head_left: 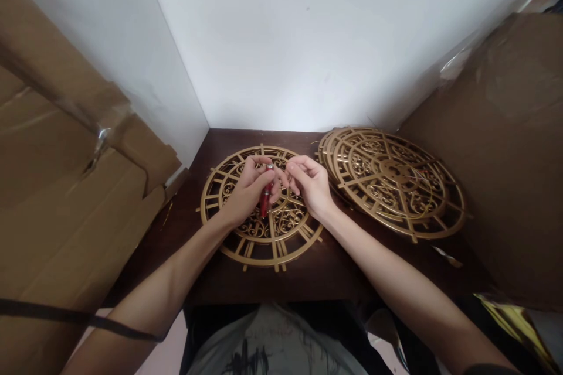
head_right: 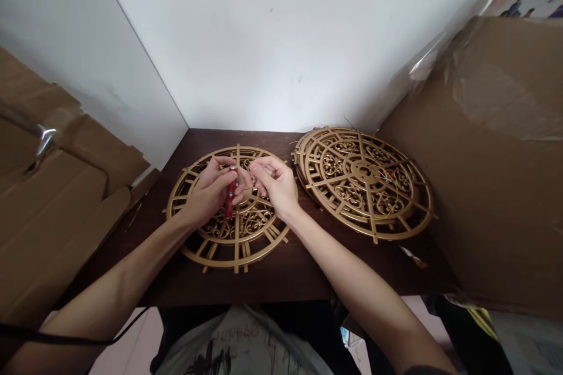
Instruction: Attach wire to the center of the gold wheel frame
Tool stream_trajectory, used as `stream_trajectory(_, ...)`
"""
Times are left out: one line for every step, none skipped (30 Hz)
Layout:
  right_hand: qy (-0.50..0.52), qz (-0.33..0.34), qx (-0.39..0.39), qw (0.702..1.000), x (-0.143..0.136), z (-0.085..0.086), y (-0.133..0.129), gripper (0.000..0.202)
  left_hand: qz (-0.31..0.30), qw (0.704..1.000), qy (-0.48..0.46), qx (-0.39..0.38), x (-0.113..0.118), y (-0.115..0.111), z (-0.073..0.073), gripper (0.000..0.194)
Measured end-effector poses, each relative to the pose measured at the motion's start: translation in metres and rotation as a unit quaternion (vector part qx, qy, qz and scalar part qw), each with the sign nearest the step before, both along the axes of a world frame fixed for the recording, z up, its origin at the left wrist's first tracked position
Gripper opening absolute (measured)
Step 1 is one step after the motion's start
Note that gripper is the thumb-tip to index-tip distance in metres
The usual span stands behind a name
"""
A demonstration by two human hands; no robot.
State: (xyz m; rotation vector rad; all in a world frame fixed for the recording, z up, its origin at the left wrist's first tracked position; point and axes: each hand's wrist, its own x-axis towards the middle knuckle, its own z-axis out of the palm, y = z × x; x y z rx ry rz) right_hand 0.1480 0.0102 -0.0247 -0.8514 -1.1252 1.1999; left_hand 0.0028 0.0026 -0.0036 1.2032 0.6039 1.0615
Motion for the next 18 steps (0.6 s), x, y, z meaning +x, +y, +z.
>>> stream_trajectory(0.008, 0.003, 0.0, 1.0, 0.0003, -0.0004, 0.0004, 0.022, 0.004, 1.0, 0.013, 0.008, -0.0004, 0.0003, -0.0006, 0.021)
stream_trajectory(0.013, 0.004, 0.001, 1.0, 0.0004, -0.0004, 0.0005, 0.021, 0.008, 1.0, 0.026, 0.013, -0.0007, 0.0006, -0.0011, 0.021)
stream_trajectory(0.015, 0.004, 0.001, 1.0, 0.0005, -0.0002, 0.0004, 0.021, 0.012, 0.999, 0.035, 0.015, -0.001, 0.0009, -0.0017, 0.022)
stream_trajectory(0.013, 0.003, 0.0, 1.0, 0.0005, 0.0003, 0.0, 0.021, 0.017, 0.999, 0.039, 0.017, -0.0012, 0.0012, -0.0021, 0.022)
stream_trajectory(0.008, 0.002, -0.002, 1.0, 0.0003, 0.0009, -0.0005, 0.021, 0.024, 0.999, 0.04, 0.02, -0.0013, 0.0016, -0.0024, 0.021)
stream_trajectory(0.0, 0.0, -0.005, 1.0, 0.0001, 0.0015, -0.001, 0.022, 0.032, 0.998, 0.04, 0.023, -0.0014, 0.0019, -0.0027, 0.021)
stream_trajectory(-0.009, -0.001, -0.006, 1.0, -0.0002, 0.0021, -0.0016, 0.023, 0.041, 0.998, 0.042, 0.025, -0.0014, 0.0022, -0.0027, 0.021)
stream_trajectory(-0.018, -0.003, -0.007, 1.0, -0.0005, 0.0027, -0.0022, 0.024, 0.049, 0.997, 0.045, 0.027, -0.0014, 0.0025, -0.0026, 0.021)
stream_trajectory(-0.024, -0.004, -0.007, 1.0, -0.0008, 0.0031, -0.0027, 0.026, 0.057, 0.997, 0.049, 0.029, -0.0014, 0.0026, -0.0024, 0.021)
stream_trajectory(-0.027, -0.006, -0.005, 1.0, -0.0011, 0.0035, -0.0031, 0.026, 0.063, 0.996, 0.054, 0.03, -0.0014, 0.0027, -0.0019, 0.022)
stream_trajectory(-0.029, -0.007, -0.004, 1.0, -0.0014, 0.0038, -0.0035, 0.027, 0.066, 0.996, 0.058, 0.031, -0.0013, 0.0027, -0.0014, 0.022)
stream_trajectory(-0.03, -0.007, -0.004, 1.0, -0.0016, 0.0041, -0.0038, 0.027, 0.066, 0.995, 0.061, 0.034, -0.0011, 0.0026, -0.0008, 0.023)
stream_trajectory(-0.032, -0.008, -0.004, 0.999, -0.0018, 0.0043, -0.004, 0.026, 0.066, 0.995, 0.063, 0.037, -0.0009, 0.0024, -0.0002, 0.023)
stream_trajectory(-0.034, -0.008, -0.004, 0.999, -0.0019, 0.0045, -0.0042, 0.026, 0.065, 0.995, 0.063, 0.042, -0.0007, 0.0022, 0.0004, 0.023)
stream_trajectory(-0.036, -0.009, -0.004, 0.999, -0.0019, 0.0047, -0.0044, 0.026, 0.065, 0.995, 0.063, 0.046, -0.0004, 0.002, 0.001, 0.023)
stream_trajectory(-0.038, -0.008, -0.004, 0.999, -0.0019, 0.0048, -0.0045, 0.025, 0.066, 0.995, 0.062, 0.05, 0.0, 0.0019, 0.0015, 0.024)
stream_trajectory(-0.039, -0.008, -0.003, 0.999, -0.0019, 0.0048, -0.0046, 0.025, 0.069, 0.994, 0.059, 0.053, 0.0003, 0.0017, 0.0019, 0.024)
stream_trajectory(-0.039, -0.007, -0.003, 0.999, -0.0019, 0.0049, -0.0047, 0.025, 0.073, 0.994, 0.056, 0.055, 0.0006, 0.0015, 0.0023, 0.025)
